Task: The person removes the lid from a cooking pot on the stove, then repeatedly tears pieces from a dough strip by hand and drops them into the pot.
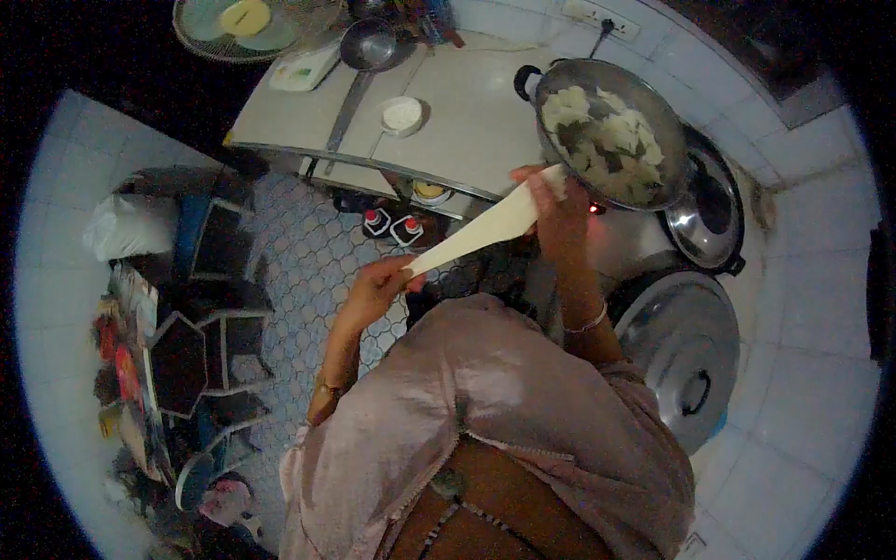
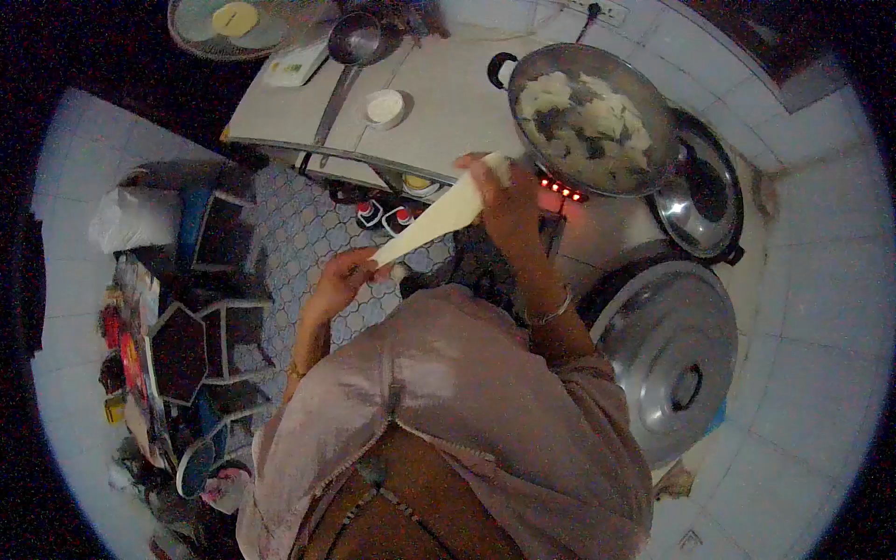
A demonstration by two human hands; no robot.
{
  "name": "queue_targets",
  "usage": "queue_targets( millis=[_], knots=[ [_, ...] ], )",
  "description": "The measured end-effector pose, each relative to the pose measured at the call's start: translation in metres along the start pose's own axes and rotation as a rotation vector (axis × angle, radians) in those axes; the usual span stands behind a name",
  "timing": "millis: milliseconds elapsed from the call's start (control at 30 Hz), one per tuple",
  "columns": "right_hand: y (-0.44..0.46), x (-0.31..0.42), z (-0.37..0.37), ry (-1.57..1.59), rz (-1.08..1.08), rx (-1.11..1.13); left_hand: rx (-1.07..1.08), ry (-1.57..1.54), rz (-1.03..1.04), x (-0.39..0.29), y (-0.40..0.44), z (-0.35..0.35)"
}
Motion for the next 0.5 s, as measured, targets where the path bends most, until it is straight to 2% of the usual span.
queue_targets(
  millis=[33,67,100,133,200,267,300,333,400,500],
  knots=[
    [-0.003,-0.001,0.008,0.005,-0.002,0.014,0.035,0.215,0.136,-0.007,0.006,0.005],
    [-0.007,-0.01,0.026,0.041,0.11,0.224,0.069,0.43,0.266,-0.013,0.011,0.012],
    [-0.013,-0.019,0.045,0.074,0.222,0.435,0.053,0.436,0.257,-0.017,0.018,0.017],
    [-0.014,-0.027,0.055,0.075,0.22,0.451,0.032,0.22,0.356,-0.032,0.029,0.023],
    [-0.021,-0.038,0.077,0.086,0.177,0.62,0.007,0.004,0.456,-0.058,0.037,0.036],
    [-0.026,-0.025,0.076,0.086,0.177,0.622,-0.105,-0.333,0.312,-0.066,0.042,0.043],
    [-0.026,-0.021,0.074,0.086,0.178,0.618,-0.1,-0.336,0.316,-0.06,0.046,0.043],
    [-0.023,-0.024,0.073,0.085,0.178,0.609,-0.126,-0.254,0.295,-0.047,0.052,0.039],
    [-0.019,-0.013,0.063,-0.208,-0.343,0.354,-0.135,-0.177,0.272,-0.03,0.055,0.036],
    [-0.017,-0.016,0.059,-0.155,-0.26,0.396,-0.012,-0.004,0.203,-0.025,0.055,0.036]
  ],
)
Point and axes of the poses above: each hand's wrist, its own y-axis towards the middle knuckle, its own z-axis out of the palm, x = y × z, the point moved 5 cm from there along y, towards the middle knuckle, and after that the axes turned 15 degrees about z, right-handed, at the moved point
